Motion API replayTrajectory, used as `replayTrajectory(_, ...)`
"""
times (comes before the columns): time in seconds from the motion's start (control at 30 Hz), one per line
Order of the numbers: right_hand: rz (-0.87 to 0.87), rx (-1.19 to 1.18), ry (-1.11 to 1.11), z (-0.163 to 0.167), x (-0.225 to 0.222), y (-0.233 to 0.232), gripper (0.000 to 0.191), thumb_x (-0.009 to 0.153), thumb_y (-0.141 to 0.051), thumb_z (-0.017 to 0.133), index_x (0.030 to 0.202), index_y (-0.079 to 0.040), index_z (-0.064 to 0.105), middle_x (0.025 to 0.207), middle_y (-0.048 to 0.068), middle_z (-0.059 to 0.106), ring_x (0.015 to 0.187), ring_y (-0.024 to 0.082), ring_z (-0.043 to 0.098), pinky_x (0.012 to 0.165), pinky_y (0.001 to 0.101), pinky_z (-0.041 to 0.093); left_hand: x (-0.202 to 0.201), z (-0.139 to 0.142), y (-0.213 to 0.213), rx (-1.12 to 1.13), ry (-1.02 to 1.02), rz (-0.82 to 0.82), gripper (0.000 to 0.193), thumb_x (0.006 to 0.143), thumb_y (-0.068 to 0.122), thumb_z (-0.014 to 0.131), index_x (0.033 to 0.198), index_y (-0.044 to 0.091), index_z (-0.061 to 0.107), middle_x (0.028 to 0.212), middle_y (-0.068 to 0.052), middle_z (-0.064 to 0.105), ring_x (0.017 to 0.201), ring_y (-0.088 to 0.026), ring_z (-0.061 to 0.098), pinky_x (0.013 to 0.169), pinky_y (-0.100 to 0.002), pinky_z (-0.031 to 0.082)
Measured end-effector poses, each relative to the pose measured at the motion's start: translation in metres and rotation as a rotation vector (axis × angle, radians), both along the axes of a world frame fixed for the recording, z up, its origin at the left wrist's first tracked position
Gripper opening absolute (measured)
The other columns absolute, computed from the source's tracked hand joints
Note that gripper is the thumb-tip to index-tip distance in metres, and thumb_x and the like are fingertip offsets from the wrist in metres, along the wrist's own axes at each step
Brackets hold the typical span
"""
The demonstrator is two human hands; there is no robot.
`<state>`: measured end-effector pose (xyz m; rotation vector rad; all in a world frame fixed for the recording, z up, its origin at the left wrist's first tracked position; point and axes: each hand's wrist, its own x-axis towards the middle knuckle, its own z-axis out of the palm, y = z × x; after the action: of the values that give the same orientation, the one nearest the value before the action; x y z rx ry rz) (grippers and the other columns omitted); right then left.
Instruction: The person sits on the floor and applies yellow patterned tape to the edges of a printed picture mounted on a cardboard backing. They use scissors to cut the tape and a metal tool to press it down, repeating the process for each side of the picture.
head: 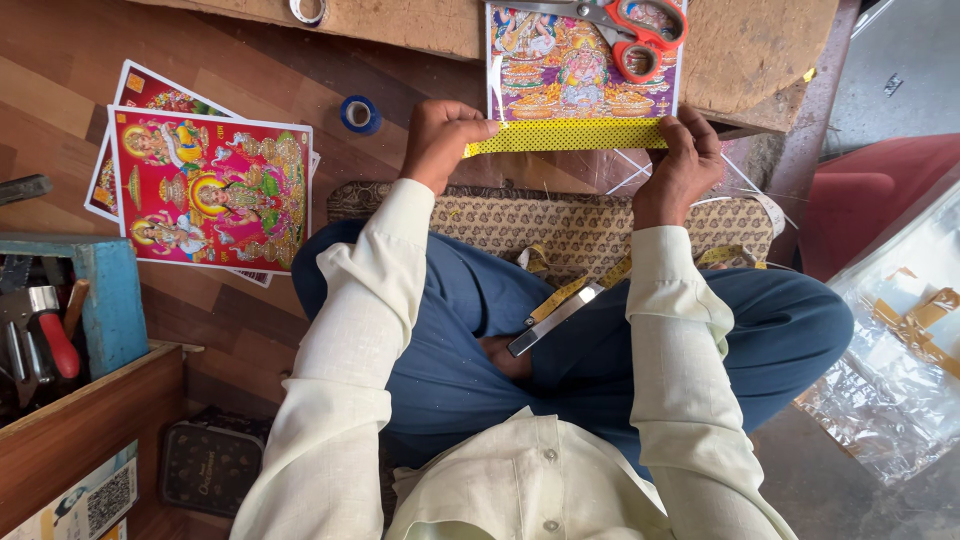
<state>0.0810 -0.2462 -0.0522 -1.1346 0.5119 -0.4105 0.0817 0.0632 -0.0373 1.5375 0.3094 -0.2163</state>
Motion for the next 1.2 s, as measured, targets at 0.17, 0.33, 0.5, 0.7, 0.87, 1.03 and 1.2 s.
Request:
replayTrajectory(0.17,-0.034,0.003,-0.009,-0.005,0.008,-0.004,0.023,0.083,0.000,0.072,0.104,0.006,0.073,0.092,0.014,0.075,0.077,0.021,0.072,0.069,0.0331,0.062,0.006,-0.014,0.001,-0.189,0.009,-0.006,0.017,0.075,0.008,0.085,0.081,-0.003,0.074,0.078,-0.009,0.075,0.072,-0.014,0.069,0.071,-0.028,0.053)
replayTrajectory(0.33,-0.080,0.009,-0.039,-0.007,0.015,-0.004,0.021,0.084,-0.001,0.072,0.104,0.006,0.072,0.091,0.014,0.074,0.075,0.021,0.070,0.067,0.0327,0.060,0.006,-0.018,-0.006,-0.213,-0.010,-0.019,0.015,0.077,0.009,0.083,0.080,-0.003,0.073,0.076,-0.009,0.075,0.071,-0.014,0.068,0.070,-0.028,0.054)
replayTrajectory(0.5,-0.184,-0.025,0.039,-0.001,0.011,0.022,0.028,0.092,-0.008,0.080,0.110,0.004,0.063,0.090,0.012,0.069,0.072,0.019,0.059,0.063,0.0321,0.049,0.006,-0.020,-0.012,-0.228,-0.027,0.019,0.016,0.075,0.007,0.083,0.080,-0.003,0.073,0.076,-0.008,0.074,0.069,-0.013,0.067,0.067,-0.028,0.054)
replayTrajectory(0.7,0.226,0.333,0.207,0.004,-0.014,0.143,0.029,0.086,-0.012,0.079,0.110,-0.003,0.067,0.093,0.007,0.071,0.073,0.021,0.066,0.065,0.0352,0.055,0.007,-0.025,-0.015,-0.233,-0.016,0.049,0.016,0.074,0.007,0.082,0.081,-0.005,0.073,0.075,-0.009,0.074,0.069,-0.012,0.066,0.066,-0.028,0.052)
replayTrajectory(0.87,0.209,0.379,0.259,0.015,-0.017,0.164,0.033,0.080,-0.014,0.079,0.110,-0.005,0.070,0.102,0.005,0.076,0.086,0.017,0.070,0.074,0.0320,0.053,0.009,-0.026,-0.015,-0.311,-0.010,0.041,0.019,0.072,0.009,0.082,0.083,-0.004,0.074,0.077,-0.008,0.075,0.072,-0.013,0.069,0.068,-0.028,0.053)
replayTrajectory(1.03,0.038,0.119,0.270,0.025,-0.002,0.083,0.030,0.079,-0.011,0.082,0.105,-0.005,0.068,0.099,0.006,0.077,0.083,0.019,0.069,0.071,0.0345,0.051,0.009,-0.023,-0.016,-0.176,-0.034,0.050,0.018,0.069,0.009,0.085,0.077,-0.004,0.075,0.073,-0.009,0.075,0.067,-0.013,0.066,0.066,-0.028,0.052)
replayTrajectory(1.2,-0.101,0.069,0.238,0.028,0.015,0.018,0.032,0.078,-0.008,0.087,0.104,-0.006,0.069,0.094,0.005,0.074,0.079,0.015,0.063,0.065,0.0301,0.044,0.011,-0.022,-0.014,-0.167,-0.054,0.040,0.017,0.069,0.009,0.084,0.077,-0.003,0.076,0.073,-0.009,0.075,0.067,-0.013,0.067,0.064,-0.028,0.053)
